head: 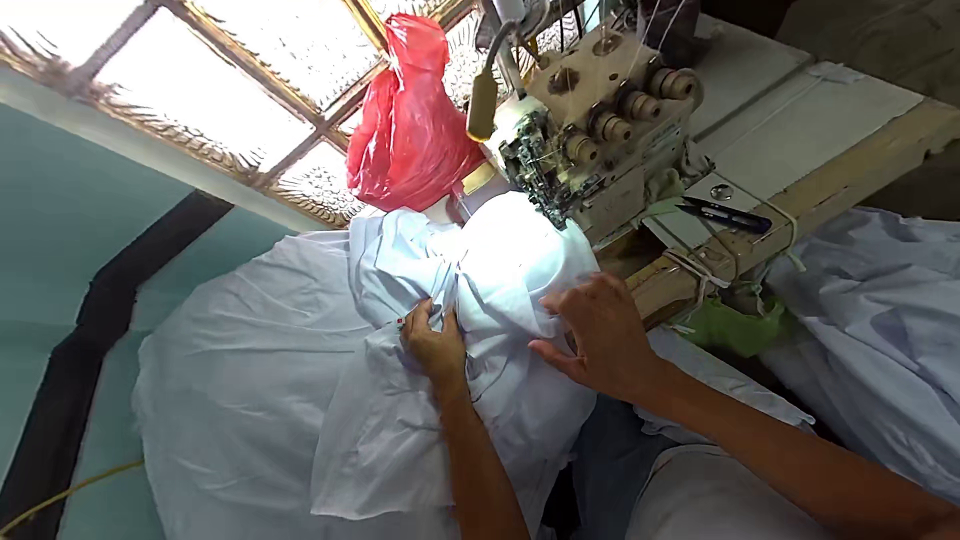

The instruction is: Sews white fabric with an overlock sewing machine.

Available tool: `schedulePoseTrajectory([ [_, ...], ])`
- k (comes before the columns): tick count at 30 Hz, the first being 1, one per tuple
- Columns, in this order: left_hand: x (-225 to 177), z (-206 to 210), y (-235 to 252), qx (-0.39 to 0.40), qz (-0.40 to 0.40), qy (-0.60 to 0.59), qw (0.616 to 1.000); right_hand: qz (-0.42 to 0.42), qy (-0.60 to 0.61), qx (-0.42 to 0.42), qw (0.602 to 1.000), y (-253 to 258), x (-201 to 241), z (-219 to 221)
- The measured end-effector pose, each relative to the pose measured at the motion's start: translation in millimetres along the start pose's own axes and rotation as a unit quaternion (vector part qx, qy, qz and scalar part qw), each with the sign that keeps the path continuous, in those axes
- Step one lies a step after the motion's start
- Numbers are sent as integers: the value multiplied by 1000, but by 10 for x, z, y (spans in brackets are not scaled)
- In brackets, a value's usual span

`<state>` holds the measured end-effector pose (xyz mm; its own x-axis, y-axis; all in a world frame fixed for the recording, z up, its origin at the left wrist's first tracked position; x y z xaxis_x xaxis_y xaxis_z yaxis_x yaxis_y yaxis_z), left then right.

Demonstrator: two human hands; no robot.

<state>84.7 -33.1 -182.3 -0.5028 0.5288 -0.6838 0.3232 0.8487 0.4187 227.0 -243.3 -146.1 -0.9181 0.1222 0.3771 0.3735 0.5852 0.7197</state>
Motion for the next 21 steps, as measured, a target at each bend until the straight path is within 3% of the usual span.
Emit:
schedulePoseTrajectory([
  [3,-22,-5,-39,-12,9,4,1000,64,149,72,984,70,-42,34],
  [5,-24,-6,-62,-17,11,-3,1000,145,264,129,945,144,-177,-1],
  [7,-21,-4,-70,-20,9,-2,1000,202,293,153,922,202,-360,-61],
  [10,-17,-5,-76,-21,-1,-3,1000,218,102,141,960,254,-633,-135],
  [13,-35,-4,-79,-24,3,-4,1000,146,-96,79,981,307,-611,-176],
  [17,-39,-23,-77,-39,32,-9,999,16,-88,29,996,317,-183,-67],
  [21,-208,-199,-145,-76,81,-11,994,35,-90,82,992,384,-76,222],
])
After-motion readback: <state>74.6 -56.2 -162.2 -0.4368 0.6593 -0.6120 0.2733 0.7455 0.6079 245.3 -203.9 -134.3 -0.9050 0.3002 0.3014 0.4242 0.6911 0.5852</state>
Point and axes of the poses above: each hand's wrist, its own y-axis towards the middle knuckle, its own z-axis out of the palm, x = y × z, the point moved 7 cm from there along y, towards the middle knuckle, and after that the axes turned 9 degrees about -y, right-handed, at the moved point
